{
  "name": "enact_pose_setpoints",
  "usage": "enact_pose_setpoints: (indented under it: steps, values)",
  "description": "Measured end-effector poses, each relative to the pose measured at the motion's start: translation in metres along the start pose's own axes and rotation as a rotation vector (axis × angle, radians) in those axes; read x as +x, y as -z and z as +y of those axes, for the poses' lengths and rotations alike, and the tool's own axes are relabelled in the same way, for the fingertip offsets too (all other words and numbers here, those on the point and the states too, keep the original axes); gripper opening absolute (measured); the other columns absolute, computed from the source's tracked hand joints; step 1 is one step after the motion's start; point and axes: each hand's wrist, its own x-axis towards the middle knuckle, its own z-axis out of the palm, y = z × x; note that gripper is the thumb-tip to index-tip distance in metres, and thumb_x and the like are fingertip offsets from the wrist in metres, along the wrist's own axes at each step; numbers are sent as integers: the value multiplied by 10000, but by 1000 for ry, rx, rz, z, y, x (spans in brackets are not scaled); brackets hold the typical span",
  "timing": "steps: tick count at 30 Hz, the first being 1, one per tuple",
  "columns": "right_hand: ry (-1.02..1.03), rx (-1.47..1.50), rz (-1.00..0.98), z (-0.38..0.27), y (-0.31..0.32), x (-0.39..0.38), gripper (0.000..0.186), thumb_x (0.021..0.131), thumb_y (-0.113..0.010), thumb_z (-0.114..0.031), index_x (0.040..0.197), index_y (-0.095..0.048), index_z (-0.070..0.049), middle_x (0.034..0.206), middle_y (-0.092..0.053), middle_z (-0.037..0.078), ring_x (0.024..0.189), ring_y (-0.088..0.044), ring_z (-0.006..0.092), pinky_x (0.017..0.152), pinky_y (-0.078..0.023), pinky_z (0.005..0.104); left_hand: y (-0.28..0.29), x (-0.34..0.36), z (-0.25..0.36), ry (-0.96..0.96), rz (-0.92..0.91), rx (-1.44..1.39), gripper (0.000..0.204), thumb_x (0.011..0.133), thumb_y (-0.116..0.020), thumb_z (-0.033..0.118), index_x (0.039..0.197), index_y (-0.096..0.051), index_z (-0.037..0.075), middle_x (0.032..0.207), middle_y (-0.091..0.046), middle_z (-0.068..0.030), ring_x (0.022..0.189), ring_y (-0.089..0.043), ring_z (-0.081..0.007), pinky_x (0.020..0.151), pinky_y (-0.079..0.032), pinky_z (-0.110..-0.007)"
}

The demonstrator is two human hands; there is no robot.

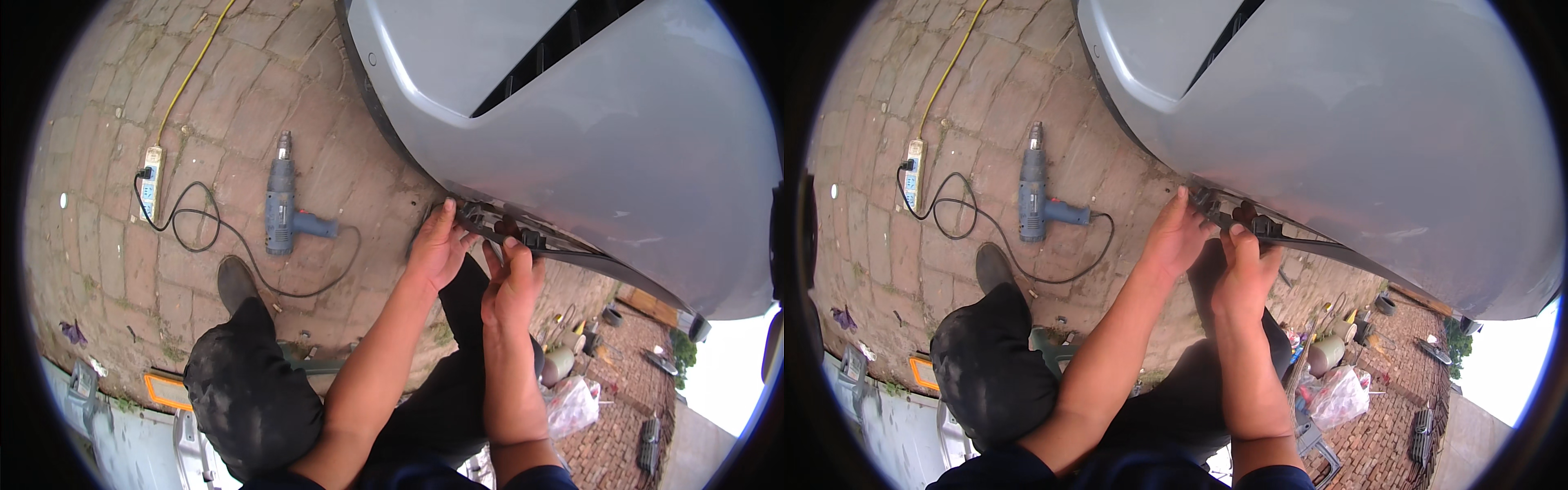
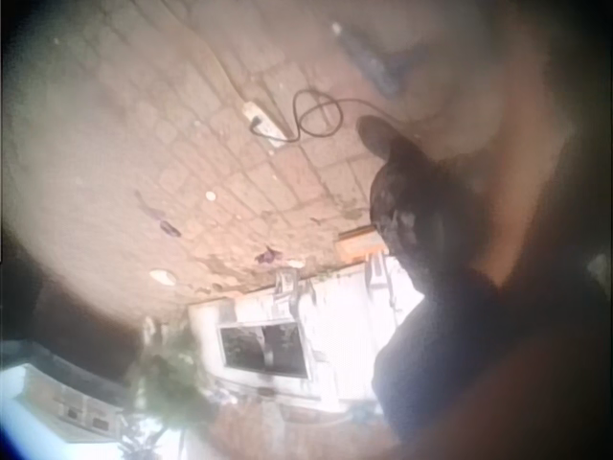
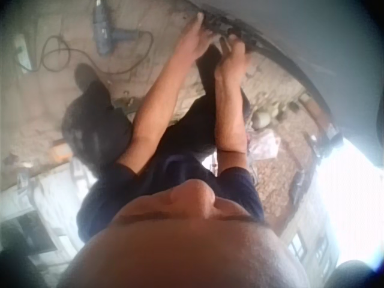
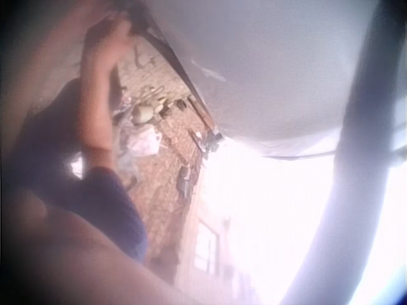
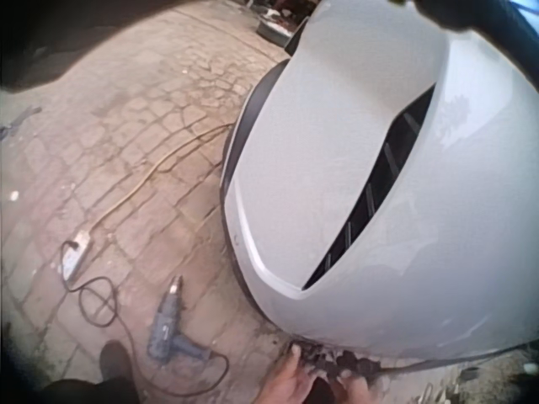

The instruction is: The person uses a metal pry bar to adjust the wheel arch liner and then applies a heat gun to the area to reshape the plastic. They repeatedly press and align the liner with their hands to secure it in place.

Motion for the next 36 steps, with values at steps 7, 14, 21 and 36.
enact_pose_setpoints:
  steps: [7,14,21,36]
  values:
    - [37,22,141,6,-23,-7,574,1011,-777,-264,1498,-523,-95,1405,-636,54,1276,-632,196,1036,-516,403,9,-10,-4,57,-69,-184,486,1072,-673,483,1396,-648,121,1407,-686,-46,1351,-588,-231,1154,-426,-461]
    - [76,39,136,16,-43,2,471,972,-822,-218,1361,-588,-90,1279,-653,46,1133,-638,173,915,-524,366,17,-17,-13,-25,-208,-265,485,1090,-639,452,1419,-644,96,1492,-647,-77,1436,-523,-236,1216,-392,-472]
    - [34,2,178,15,-39,-6,345,955,-634,9,1295,-574,13,1214,-645,104,1080,-621,190,920,-524,343,21,-16,-17,-33,-201,-320,463,1094,-643,453,1384,-666,93,1414,-695,-80,1366,-585,-240,1193,-428,-461]
    - [38,83,75,19,-26,-9,484,953,-607,33,1415,-469,-9,1334,-584,126,1162,-569,201,1005,-478,351,3,10,3,122,-89,-131,401,1066,-719,411,1281,-693,73,1231,-758,-52,1163,-685,-196,1058,-521,-405]
